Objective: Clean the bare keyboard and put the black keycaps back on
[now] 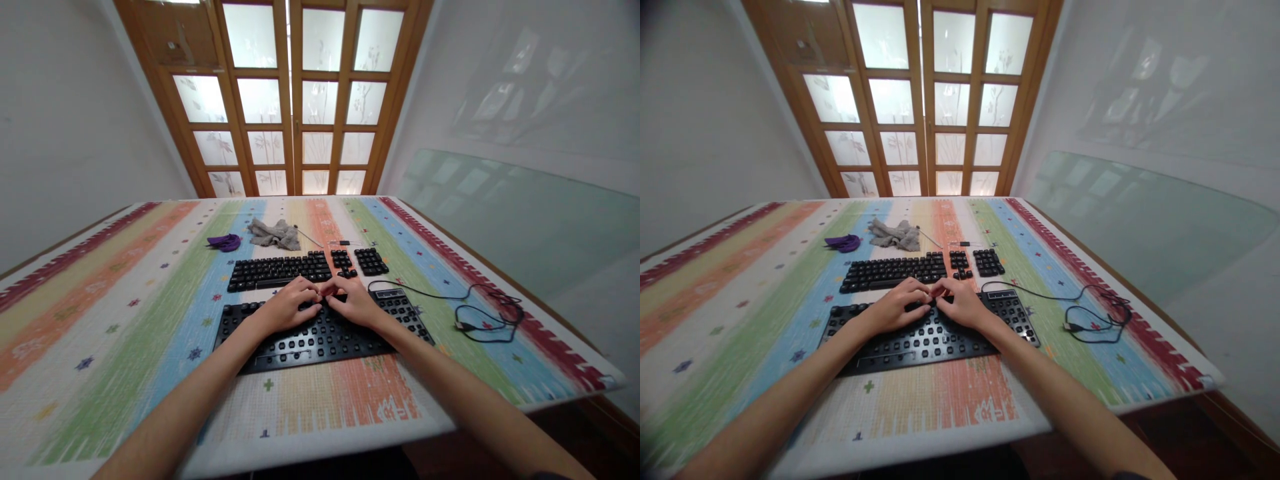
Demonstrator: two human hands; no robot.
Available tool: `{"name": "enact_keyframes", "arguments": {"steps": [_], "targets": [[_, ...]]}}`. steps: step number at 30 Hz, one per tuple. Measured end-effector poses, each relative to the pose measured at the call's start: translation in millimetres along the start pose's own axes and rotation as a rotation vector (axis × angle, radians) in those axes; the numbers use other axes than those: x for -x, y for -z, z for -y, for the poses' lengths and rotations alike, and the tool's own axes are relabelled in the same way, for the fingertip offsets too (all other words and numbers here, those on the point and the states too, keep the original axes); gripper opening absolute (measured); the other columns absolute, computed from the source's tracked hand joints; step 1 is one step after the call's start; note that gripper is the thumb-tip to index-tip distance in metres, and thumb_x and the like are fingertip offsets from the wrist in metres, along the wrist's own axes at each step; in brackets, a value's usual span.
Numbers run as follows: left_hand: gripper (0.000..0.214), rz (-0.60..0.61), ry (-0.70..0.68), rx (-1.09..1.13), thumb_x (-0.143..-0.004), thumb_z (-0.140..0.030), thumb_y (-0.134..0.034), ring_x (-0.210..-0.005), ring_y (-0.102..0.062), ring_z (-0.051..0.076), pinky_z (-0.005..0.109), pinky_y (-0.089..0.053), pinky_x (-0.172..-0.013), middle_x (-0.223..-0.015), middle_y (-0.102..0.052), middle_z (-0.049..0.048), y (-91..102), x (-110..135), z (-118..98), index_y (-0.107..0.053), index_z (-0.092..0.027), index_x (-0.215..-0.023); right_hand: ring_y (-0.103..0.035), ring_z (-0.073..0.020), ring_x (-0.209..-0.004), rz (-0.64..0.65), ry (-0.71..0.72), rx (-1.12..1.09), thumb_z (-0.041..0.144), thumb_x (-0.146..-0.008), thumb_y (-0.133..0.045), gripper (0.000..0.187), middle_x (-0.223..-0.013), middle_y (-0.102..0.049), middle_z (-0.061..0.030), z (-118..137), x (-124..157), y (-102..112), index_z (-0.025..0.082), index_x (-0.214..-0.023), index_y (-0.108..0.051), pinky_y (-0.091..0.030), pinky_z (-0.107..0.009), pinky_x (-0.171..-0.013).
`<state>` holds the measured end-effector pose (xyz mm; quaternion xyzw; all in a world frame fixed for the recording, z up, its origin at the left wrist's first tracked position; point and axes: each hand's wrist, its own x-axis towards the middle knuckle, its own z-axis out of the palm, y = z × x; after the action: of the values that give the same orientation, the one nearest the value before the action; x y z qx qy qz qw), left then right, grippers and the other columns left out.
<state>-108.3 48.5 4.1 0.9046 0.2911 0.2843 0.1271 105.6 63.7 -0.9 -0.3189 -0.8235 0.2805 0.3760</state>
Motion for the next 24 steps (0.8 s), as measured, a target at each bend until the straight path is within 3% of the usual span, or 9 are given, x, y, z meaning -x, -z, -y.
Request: {"name": "enact_keyframes", "arguments": {"steps": [15, 24], "targets": [[0.014, -0.017, -0.045, -0.093, -0.094, -0.024, -0.053, -0.096, -0.056, 0.02, 0.035, -0.047, -0.089, -0.101, -0.065, 0.0075, -3.4, 0, -1, -0.065, -0.018, -0.091, -0.067, -0.0154, -0.075, 0.006, 0.016, 0.078, 0.01, -0.078, -0.056, 0.017, -0.083, -0.072, -0.0019, -1, -4, 2, 0.02, -0.086, -0.067, -0.054, -0.029, -0.074], [0.017, 0.014, -0.055, -0.24, -0.093, -0.032, -0.057, -0.094, -0.056, 0.021, 0.035, -0.046, -0.087, -0.104, -0.068, 0.0071, -6.0, 0, -3, -0.066, -0.018, -0.092, -0.064, -0.0157, -0.073, 0.111, 0.095, 0.192, 0.006, -0.069, -0.057, 0.018, -0.075, -0.069, -0.0018, -3, -24, 6, 0.02, -0.074, -0.068, -0.05, -0.028, -0.072]]}}
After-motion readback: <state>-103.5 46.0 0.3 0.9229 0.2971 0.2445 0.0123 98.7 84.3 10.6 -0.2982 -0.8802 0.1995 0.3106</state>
